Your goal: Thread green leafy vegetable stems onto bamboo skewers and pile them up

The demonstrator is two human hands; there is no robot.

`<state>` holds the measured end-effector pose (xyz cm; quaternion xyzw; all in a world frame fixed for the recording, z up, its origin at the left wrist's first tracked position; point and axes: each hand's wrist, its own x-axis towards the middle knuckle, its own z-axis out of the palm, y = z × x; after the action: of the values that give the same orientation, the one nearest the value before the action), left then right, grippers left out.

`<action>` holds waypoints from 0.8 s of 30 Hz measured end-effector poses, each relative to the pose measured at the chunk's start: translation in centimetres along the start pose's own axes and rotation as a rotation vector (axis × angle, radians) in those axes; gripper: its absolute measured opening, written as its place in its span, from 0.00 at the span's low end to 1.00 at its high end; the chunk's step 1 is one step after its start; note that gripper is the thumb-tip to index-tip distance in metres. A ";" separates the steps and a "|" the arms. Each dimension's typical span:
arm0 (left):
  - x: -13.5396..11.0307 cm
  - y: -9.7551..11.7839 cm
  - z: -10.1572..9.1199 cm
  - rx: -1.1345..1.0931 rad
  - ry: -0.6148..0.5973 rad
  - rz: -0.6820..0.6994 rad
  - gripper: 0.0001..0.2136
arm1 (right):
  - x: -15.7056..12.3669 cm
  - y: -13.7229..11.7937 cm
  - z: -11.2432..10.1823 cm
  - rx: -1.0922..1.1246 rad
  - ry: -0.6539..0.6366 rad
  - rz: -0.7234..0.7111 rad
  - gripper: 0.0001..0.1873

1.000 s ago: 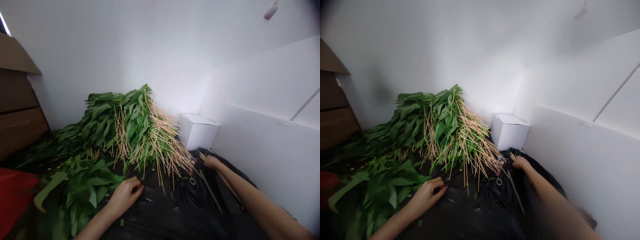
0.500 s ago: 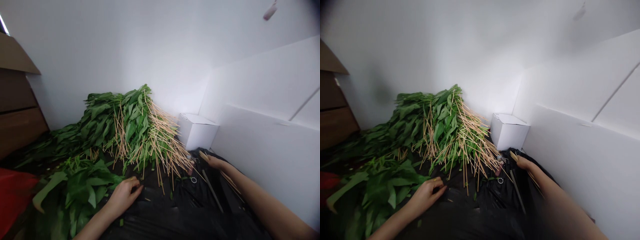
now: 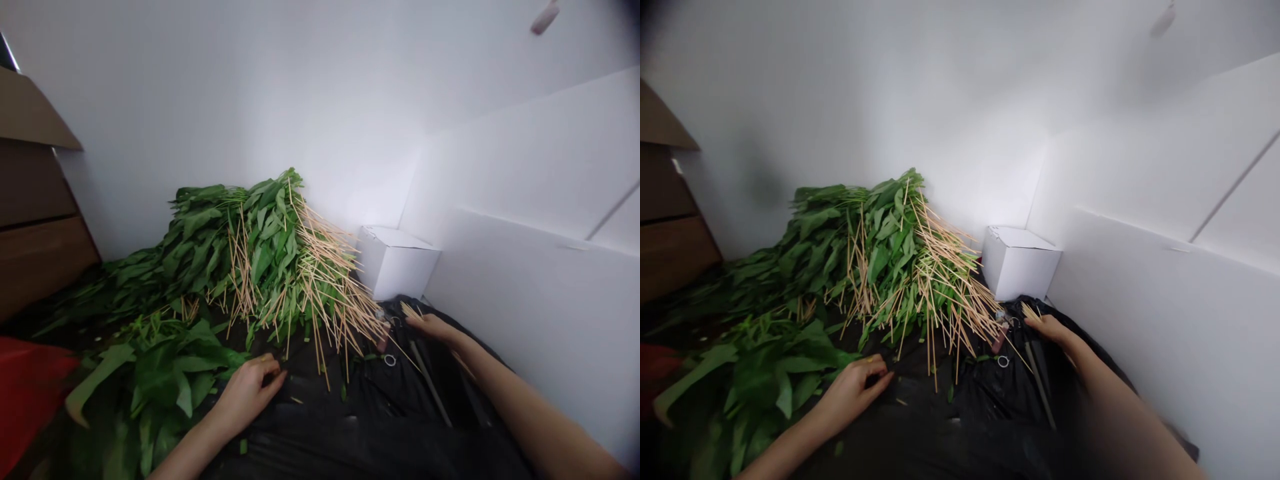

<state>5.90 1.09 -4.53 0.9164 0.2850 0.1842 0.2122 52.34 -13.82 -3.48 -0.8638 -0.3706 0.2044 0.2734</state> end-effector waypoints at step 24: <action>0.2 -0.3 0.1 -0.001 0.006 0.008 0.17 | 1.8 -5.4 -0.8 -0.215 -0.108 0.013 0.18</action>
<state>5.92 1.42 -4.70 0.9169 0.2821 0.1879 0.2109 51.07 -9.64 0.28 -0.8783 -0.3987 0.2115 0.1577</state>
